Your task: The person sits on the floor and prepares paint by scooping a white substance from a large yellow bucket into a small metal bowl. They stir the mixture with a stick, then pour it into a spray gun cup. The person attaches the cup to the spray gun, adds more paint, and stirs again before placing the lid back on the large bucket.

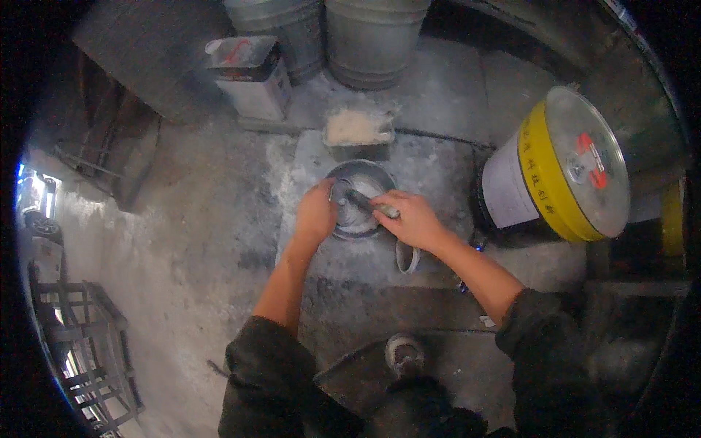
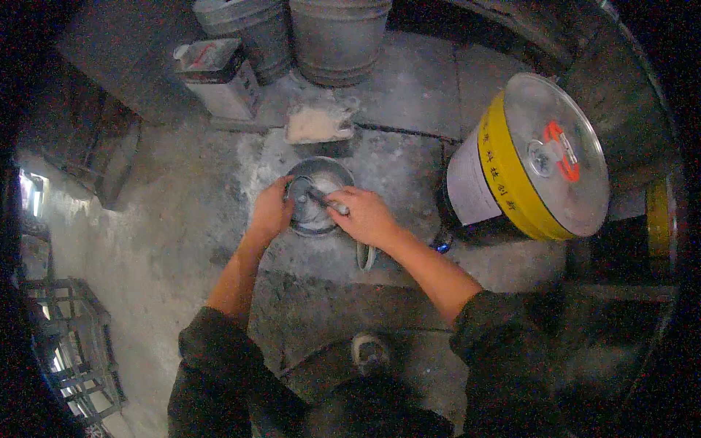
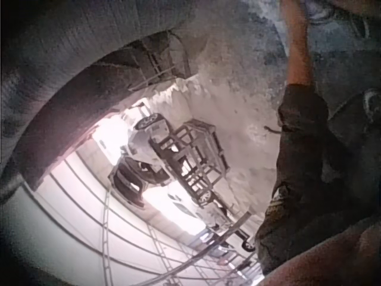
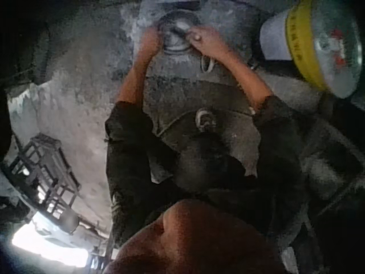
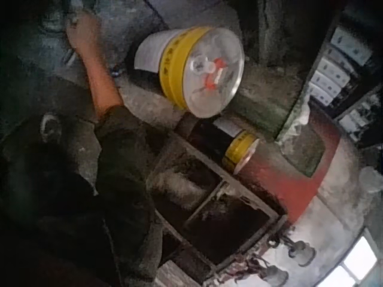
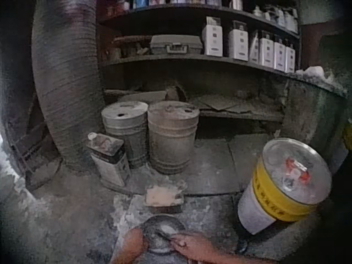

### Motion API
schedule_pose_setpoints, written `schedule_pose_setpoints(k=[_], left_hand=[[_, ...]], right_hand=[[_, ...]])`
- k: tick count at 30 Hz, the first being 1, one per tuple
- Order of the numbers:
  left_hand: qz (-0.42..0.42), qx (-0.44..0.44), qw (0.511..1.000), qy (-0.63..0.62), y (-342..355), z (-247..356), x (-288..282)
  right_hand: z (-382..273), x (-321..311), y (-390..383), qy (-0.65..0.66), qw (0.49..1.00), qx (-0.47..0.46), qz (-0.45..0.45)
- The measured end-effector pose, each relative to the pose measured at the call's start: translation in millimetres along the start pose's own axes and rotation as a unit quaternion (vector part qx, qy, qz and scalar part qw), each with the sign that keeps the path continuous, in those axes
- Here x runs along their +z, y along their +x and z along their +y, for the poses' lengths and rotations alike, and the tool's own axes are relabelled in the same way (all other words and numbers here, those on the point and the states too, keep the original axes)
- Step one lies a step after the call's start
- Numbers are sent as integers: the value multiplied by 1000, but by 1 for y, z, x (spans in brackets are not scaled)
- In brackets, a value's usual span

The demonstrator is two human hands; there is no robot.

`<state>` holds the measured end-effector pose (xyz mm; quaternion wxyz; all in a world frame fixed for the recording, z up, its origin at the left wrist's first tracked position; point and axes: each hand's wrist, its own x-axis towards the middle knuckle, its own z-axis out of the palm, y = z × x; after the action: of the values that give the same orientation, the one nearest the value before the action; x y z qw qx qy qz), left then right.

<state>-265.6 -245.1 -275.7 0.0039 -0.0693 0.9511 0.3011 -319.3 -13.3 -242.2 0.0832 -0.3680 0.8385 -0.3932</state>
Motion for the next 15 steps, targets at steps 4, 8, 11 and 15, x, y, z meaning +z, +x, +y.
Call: schedule_pose_setpoints(k=[4,8,11,15], left_hand=[[19,-18,1000,-4,5,24,6],[109,33,988,-108,8,28,14],[110,-6,991,-79,15,21,14],[69,-3,997,45,8,11,10]], right_hand=[[-1,-2,-2,-117,987,-103,50],[15,0,8,176,960,213,37],[37,6,3,300,939,166,33],[13,-1,-3,-29,997,-36,61]])
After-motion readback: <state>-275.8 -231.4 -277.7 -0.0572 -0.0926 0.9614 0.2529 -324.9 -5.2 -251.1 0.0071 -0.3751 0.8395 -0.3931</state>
